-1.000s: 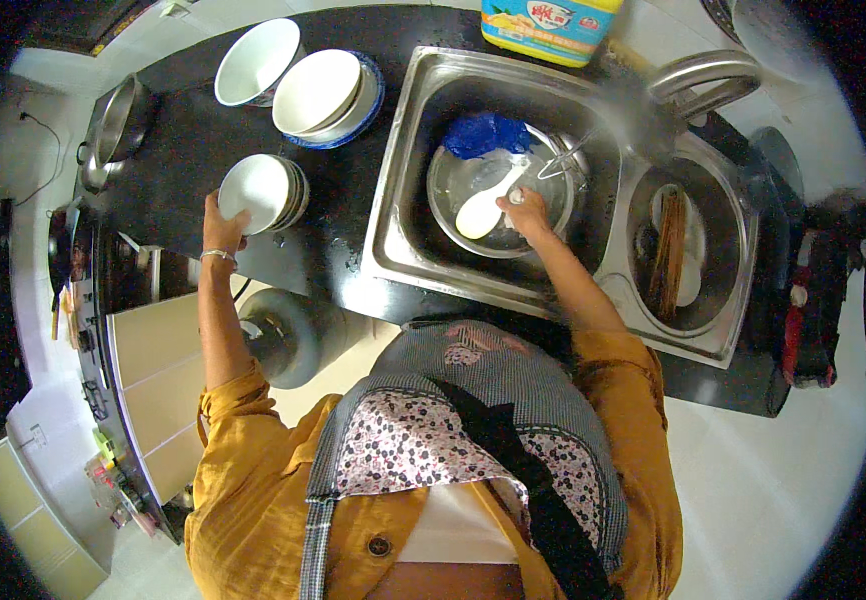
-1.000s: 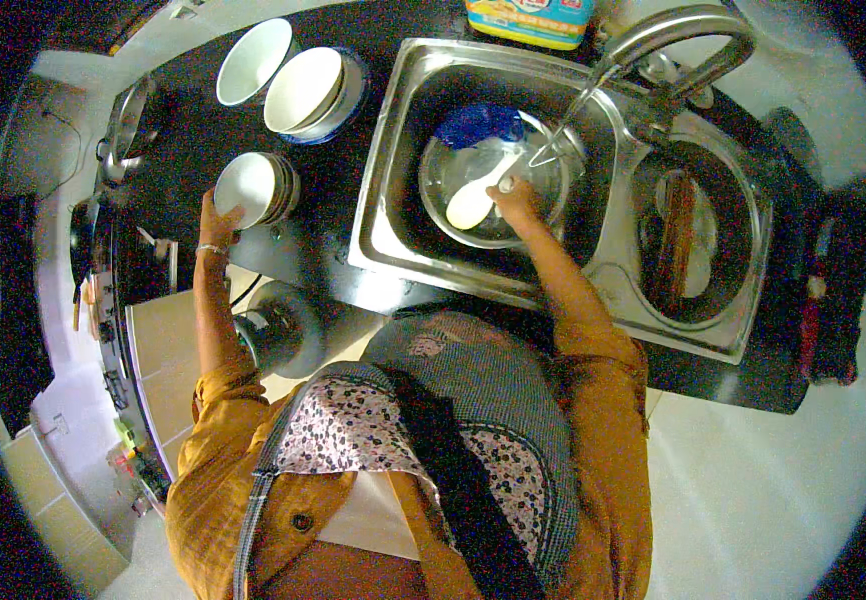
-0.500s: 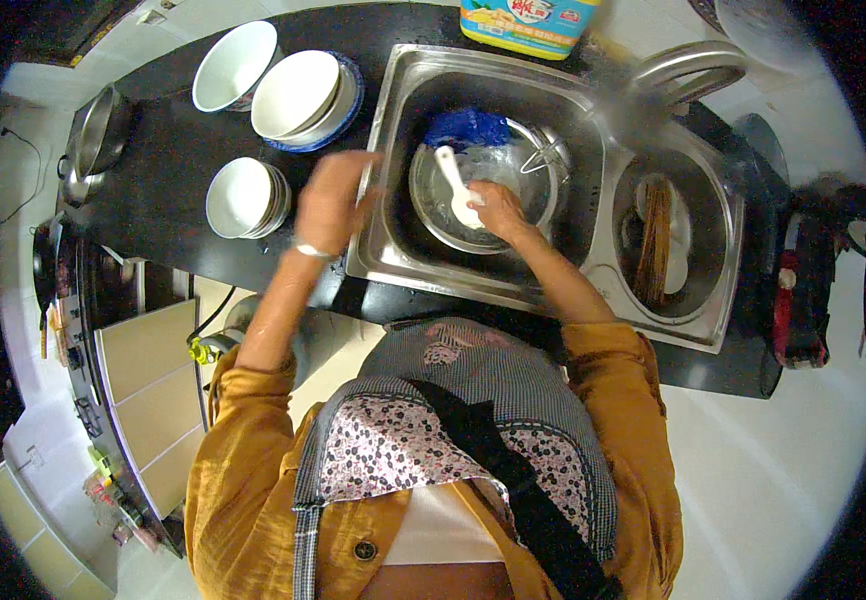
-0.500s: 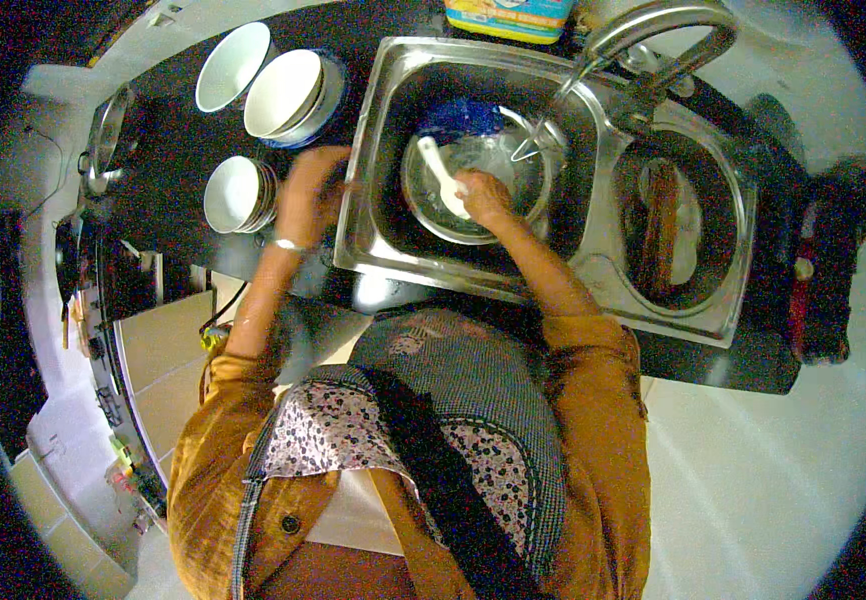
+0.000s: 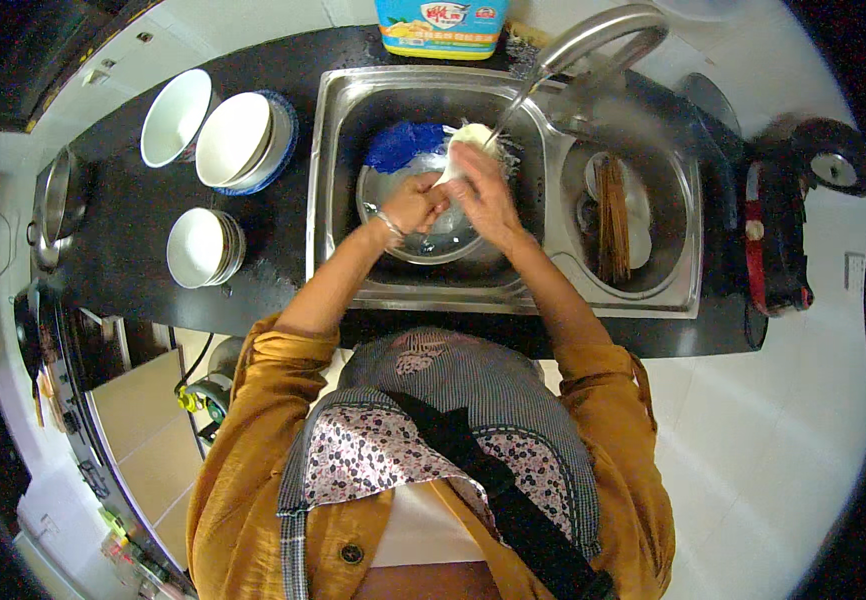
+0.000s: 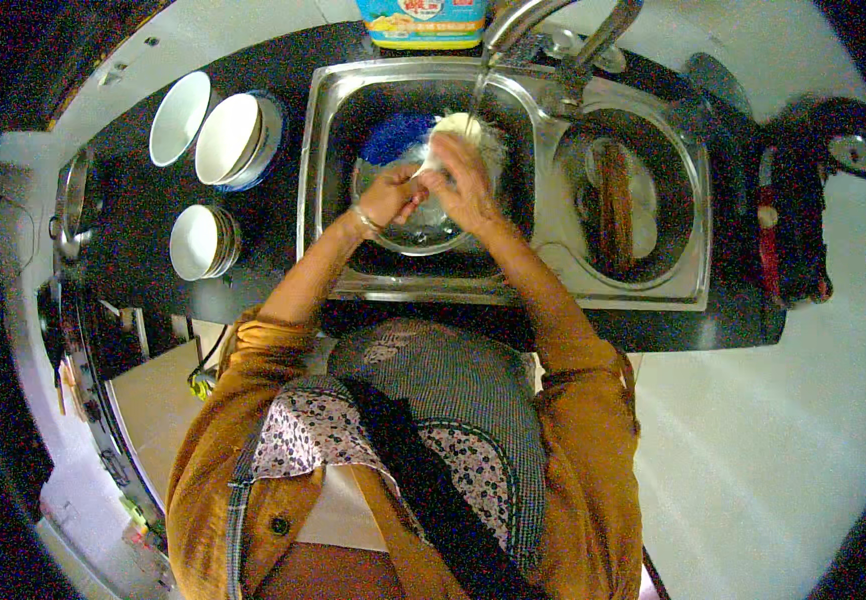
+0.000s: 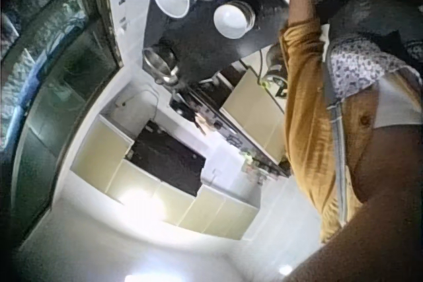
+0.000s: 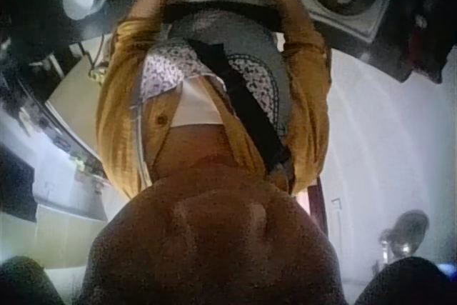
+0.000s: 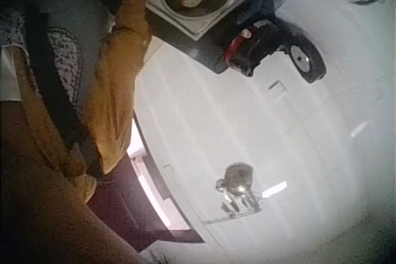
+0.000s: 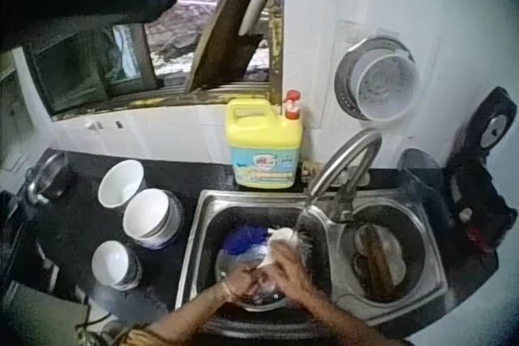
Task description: The person washes various kitchen items in a double-basin sink using a blue cloth and running water. They scrub and rinse a metal bowl, a white bowl, a blue and white patterned plate, and a white spoon, placing the cleaned items on the counter or in the adjacent sink basin.
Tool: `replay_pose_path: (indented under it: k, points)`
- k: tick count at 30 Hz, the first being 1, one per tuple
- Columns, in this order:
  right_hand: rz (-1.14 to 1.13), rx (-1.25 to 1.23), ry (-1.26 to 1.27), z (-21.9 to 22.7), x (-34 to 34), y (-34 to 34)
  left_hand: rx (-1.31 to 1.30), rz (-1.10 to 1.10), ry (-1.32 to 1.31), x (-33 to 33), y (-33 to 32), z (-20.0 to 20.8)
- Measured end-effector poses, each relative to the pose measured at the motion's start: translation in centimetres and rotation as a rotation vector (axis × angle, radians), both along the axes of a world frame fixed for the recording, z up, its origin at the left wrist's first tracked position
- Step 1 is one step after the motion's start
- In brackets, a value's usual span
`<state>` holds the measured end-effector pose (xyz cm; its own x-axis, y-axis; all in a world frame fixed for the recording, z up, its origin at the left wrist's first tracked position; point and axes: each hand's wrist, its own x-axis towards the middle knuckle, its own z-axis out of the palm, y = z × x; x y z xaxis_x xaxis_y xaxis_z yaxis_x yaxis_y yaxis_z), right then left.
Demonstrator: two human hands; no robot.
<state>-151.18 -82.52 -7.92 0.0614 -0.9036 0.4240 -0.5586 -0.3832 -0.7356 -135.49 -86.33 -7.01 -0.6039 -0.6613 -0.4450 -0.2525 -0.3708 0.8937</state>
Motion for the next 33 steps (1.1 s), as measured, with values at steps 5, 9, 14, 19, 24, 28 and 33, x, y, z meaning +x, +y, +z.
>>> replay_pose_path:
  k: [5, 9, 14, 19, 24, 28, 33]
  points:
    - [-0.3, 0.082, 0.124, -2.9, -5.6, -2.5, 0.029, -0.069, 0.183, -3.1, 2.7, 1.7]
    - [-0.096, 0.118, -0.003, -1.7, -0.6, -0.2, 0.009, 0.053, 0.138, -3.1, 1.4, 0.4]
    - [-0.472, 0.237, 0.178, -2.5, -4.7, -3.6, 0.072, -0.122, 0.197, -2.8, 2.4, 2.2]
    - [-0.057, 0.002, 0.063, -1.1, 0.9, -1.6, 0.038, -0.029, 0.116, -1.7, 1.8, 0.9]
    - [-0.494, 0.198, -0.125, -3.6, -4.4, -5.0, -0.212, -0.093, 0.061, -1.8, 3.1, 0.1]
    - [-0.513, 0.162, -0.458, -1.3, -5.0, -4.8, 0.333, 0.001, 0.17, -0.9, 2.4, 0.5]
    - [-0.502, -0.114, -0.23, 1.8, -4.0, -3.9, 0.5, 0.15, 0.197, -1.7, 1.4, 0.7]
